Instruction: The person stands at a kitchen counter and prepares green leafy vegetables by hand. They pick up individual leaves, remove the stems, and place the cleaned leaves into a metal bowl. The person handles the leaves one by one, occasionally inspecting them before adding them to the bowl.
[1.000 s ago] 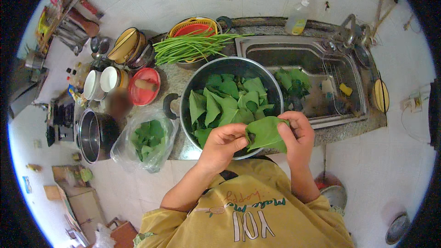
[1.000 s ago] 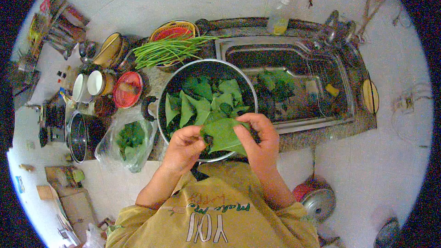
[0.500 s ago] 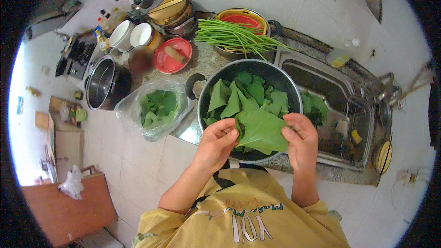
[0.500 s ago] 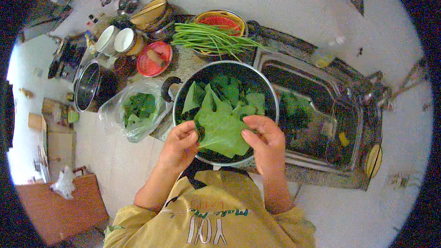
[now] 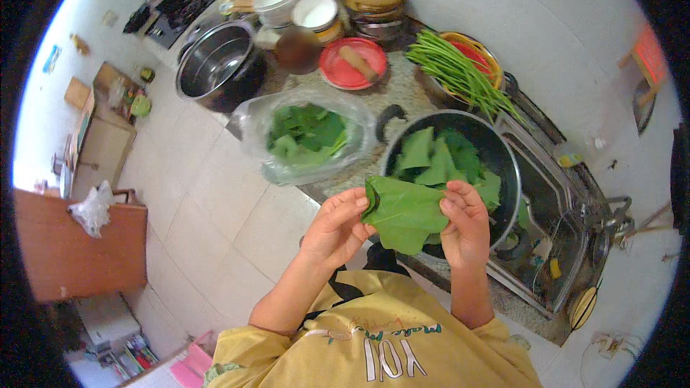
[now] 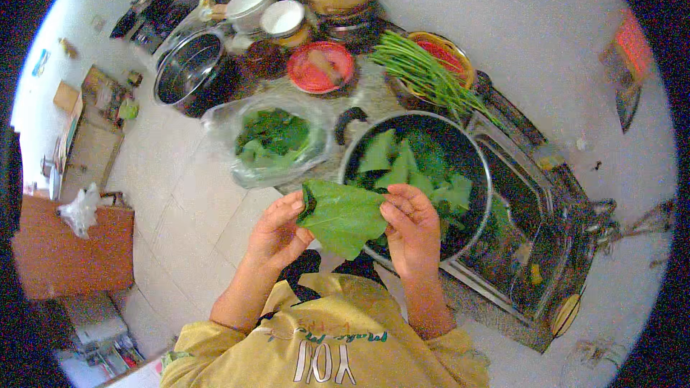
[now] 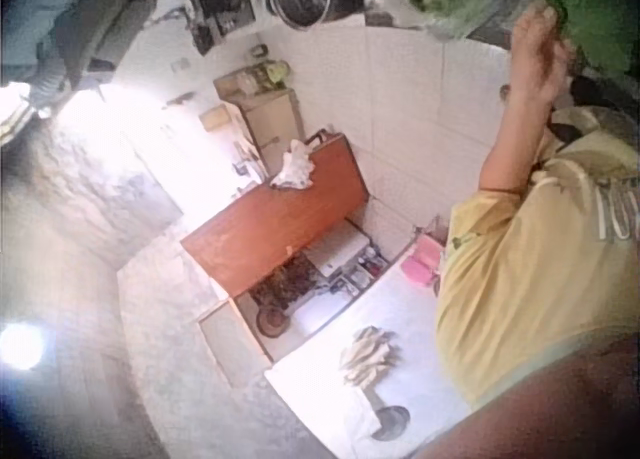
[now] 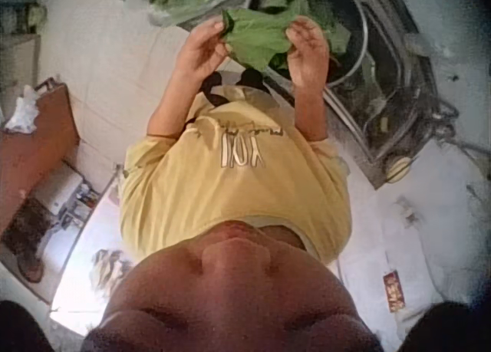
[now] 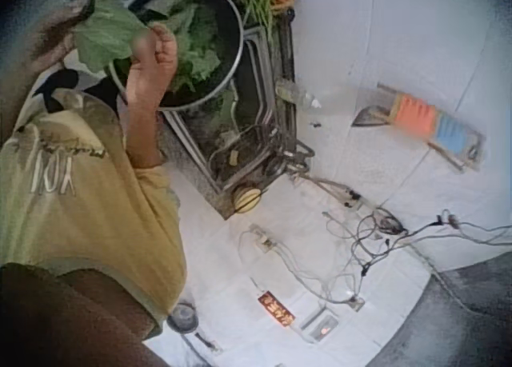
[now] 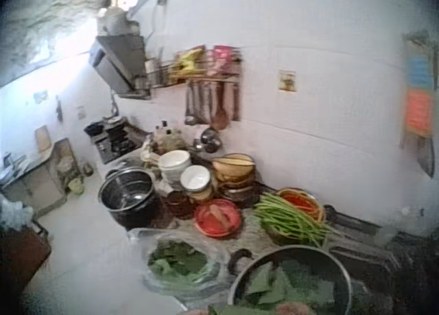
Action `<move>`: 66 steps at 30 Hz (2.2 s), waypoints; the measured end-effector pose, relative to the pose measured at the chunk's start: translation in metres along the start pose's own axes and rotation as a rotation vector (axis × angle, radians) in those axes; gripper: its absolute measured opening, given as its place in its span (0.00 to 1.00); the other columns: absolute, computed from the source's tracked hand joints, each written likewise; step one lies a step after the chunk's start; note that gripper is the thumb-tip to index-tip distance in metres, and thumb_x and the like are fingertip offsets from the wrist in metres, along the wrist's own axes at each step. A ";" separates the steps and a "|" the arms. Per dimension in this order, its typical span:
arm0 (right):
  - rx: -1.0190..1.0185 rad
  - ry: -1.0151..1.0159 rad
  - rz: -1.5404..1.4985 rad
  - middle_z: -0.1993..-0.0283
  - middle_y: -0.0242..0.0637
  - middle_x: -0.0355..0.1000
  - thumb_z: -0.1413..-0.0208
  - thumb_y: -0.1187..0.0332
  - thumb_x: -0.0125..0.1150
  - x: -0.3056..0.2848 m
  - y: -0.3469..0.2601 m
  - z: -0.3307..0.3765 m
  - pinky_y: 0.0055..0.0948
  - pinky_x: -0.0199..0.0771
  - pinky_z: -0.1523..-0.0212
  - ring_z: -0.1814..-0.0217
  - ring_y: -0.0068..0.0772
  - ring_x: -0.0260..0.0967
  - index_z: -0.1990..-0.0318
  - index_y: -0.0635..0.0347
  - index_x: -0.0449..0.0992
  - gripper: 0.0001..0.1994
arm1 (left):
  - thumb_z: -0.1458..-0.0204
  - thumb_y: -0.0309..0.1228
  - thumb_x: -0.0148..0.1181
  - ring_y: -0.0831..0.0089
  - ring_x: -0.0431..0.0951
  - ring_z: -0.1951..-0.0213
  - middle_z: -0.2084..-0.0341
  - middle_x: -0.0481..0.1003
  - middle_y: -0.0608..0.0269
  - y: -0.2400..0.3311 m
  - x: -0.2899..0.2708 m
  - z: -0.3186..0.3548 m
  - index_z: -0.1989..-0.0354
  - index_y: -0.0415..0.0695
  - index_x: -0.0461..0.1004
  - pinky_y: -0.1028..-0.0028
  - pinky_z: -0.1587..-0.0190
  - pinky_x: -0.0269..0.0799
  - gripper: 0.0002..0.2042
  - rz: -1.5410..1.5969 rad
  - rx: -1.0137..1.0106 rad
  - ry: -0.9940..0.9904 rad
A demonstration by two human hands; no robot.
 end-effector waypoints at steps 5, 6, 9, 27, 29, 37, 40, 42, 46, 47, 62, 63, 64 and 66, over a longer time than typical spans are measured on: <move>0.053 -0.107 0.087 0.65 0.37 0.69 0.57 0.82 0.54 0.088 0.065 0.000 0.19 0.68 0.65 0.65 0.24 0.67 0.60 0.63 0.67 0.14 | 0.52 0.26 0.52 0.73 0.73 0.64 0.64 0.73 0.60 0.065 -0.077 0.056 0.60 0.36 0.68 0.74 0.60 0.70 0.11 0.070 0.149 0.065; 0.046 -0.136 0.099 0.65 0.37 0.69 0.57 0.82 0.54 0.110 0.084 0.000 0.19 0.68 0.65 0.65 0.25 0.67 0.60 0.63 0.67 0.14 | 0.52 0.26 0.52 0.73 0.74 0.64 0.65 0.73 0.60 0.082 -0.094 0.071 0.60 0.36 0.68 0.74 0.60 0.70 0.11 0.078 0.193 0.079; 0.077 -0.269 0.087 0.64 0.39 0.70 0.56 0.83 0.53 0.180 0.141 0.001 0.21 0.68 0.63 0.63 0.26 0.67 0.60 0.63 0.66 0.13 | 0.53 0.25 0.53 0.73 0.73 0.63 0.65 0.73 0.60 0.143 -0.128 0.120 0.60 0.36 0.68 0.73 0.58 0.69 0.12 0.109 0.333 0.107; 0.392 -0.765 0.193 0.59 0.40 0.66 0.55 0.81 0.55 0.488 0.382 -0.094 0.23 0.66 0.56 0.57 0.28 0.65 0.56 0.67 0.65 0.16 | 0.60 0.16 0.56 0.75 0.72 0.66 0.72 0.71 0.62 0.413 -0.294 0.210 0.67 0.37 0.70 0.78 0.63 0.69 0.10 -0.823 1.179 0.877; 0.378 -0.889 0.198 0.57 0.39 0.65 0.56 0.80 0.55 0.521 0.410 -0.121 0.25 0.64 0.53 0.54 0.27 0.63 0.55 0.67 0.64 0.17 | 0.66 0.12 0.58 0.75 0.70 0.66 0.71 0.67 0.61 0.459 -0.310 0.203 0.70 0.37 0.69 0.79 0.63 0.69 0.12 -1.133 1.166 1.012; 0.125 -1.182 0.713 0.60 0.34 0.65 0.60 0.73 0.63 0.696 0.495 -0.219 0.23 0.66 0.60 0.60 0.22 0.65 0.52 0.59 0.65 0.23 | 0.65 0.16 0.58 0.70 0.69 0.71 0.75 0.66 0.60 0.629 -0.363 0.162 0.73 0.41 0.72 0.76 0.70 0.67 0.10 -1.441 1.058 1.236; 0.127 -1.308 0.884 0.64 0.32 0.69 0.58 0.71 0.62 0.748 0.540 -0.258 0.21 0.66 0.60 0.62 0.20 0.65 0.61 0.61 0.71 0.15 | 0.63 0.15 0.56 0.71 0.70 0.67 0.69 0.66 0.60 0.681 -0.402 0.156 0.63 0.41 0.71 0.78 0.70 0.67 0.15 -1.477 1.027 1.147; 0.213 -1.234 0.819 0.64 0.31 0.69 0.58 0.72 0.61 0.779 0.574 -0.278 0.21 0.65 0.59 0.61 0.20 0.65 0.63 0.62 0.72 0.12 | 0.62 0.14 0.54 0.72 0.70 0.63 0.62 0.65 0.60 0.708 -0.437 0.155 0.55 0.41 0.66 0.78 0.68 0.68 0.21 -0.801 1.072 0.992; 0.272 -1.096 0.619 0.64 0.32 0.69 0.58 0.76 0.59 0.856 0.637 -0.307 0.20 0.66 0.60 0.62 0.20 0.66 0.63 0.62 0.72 0.11 | 0.61 0.14 0.51 0.72 0.69 0.60 0.50 0.60 0.57 0.784 -0.516 0.159 0.43 0.41 0.53 0.78 0.64 0.69 0.31 -0.324 0.989 0.664; 0.303 -1.065 0.547 0.63 0.32 0.70 0.58 0.77 0.59 0.880 0.653 -0.314 0.20 0.66 0.61 0.62 0.20 0.66 0.63 0.62 0.72 0.11 | 0.62 0.14 0.51 0.72 0.70 0.60 0.50 0.60 0.57 0.810 -0.533 0.160 0.42 0.41 0.53 0.79 0.64 0.69 0.32 -0.238 0.959 0.599; 0.138 -1.016 0.701 0.54 0.38 0.66 0.55 0.78 0.57 1.131 0.865 -0.449 0.21 0.68 0.59 0.55 0.22 0.65 0.52 0.61 0.65 0.20 | 0.56 0.16 0.53 0.76 0.73 0.72 0.69 0.69 0.60 1.172 -0.735 0.097 0.65 0.34 0.69 0.81 0.69 0.73 0.09 -0.744 0.829 0.946; 0.145 -0.981 0.699 0.57 0.37 0.67 0.56 0.78 0.57 1.144 0.887 -0.467 0.20 0.68 0.61 0.57 0.22 0.66 0.54 0.62 0.67 0.18 | 0.56 0.16 0.53 0.75 0.73 0.73 0.68 0.69 0.60 1.195 -0.746 0.092 0.65 0.34 0.69 0.81 0.70 0.73 0.08 -0.678 0.749 0.963; 0.153 -0.950 0.696 0.60 0.36 0.69 0.56 0.78 0.57 1.154 0.912 -0.489 0.20 0.69 0.62 0.60 0.22 0.67 0.56 0.62 0.68 0.16 | 0.56 0.16 0.52 0.75 0.73 0.73 0.68 0.69 0.59 1.218 -0.760 0.086 0.66 0.33 0.69 0.81 0.71 0.73 0.08 -0.611 0.671 0.980; 0.163 -0.862 0.667 0.70 0.33 0.71 0.56 0.79 0.57 1.199 0.949 -0.525 0.18 0.69 0.68 0.69 0.20 0.69 0.65 0.64 0.72 0.08 | 0.57 0.15 0.53 0.75 0.73 0.72 0.67 0.69 0.59 1.265 -0.791 0.078 0.66 0.34 0.70 0.81 0.73 0.72 0.09 -0.825 0.816 0.902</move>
Point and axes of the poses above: each hand's wrist, its own z-axis away from the middle knuckle, its own x-axis out of the palm, y = z × x, the point moved 1 cm from there along -z, towards the middle knuckle
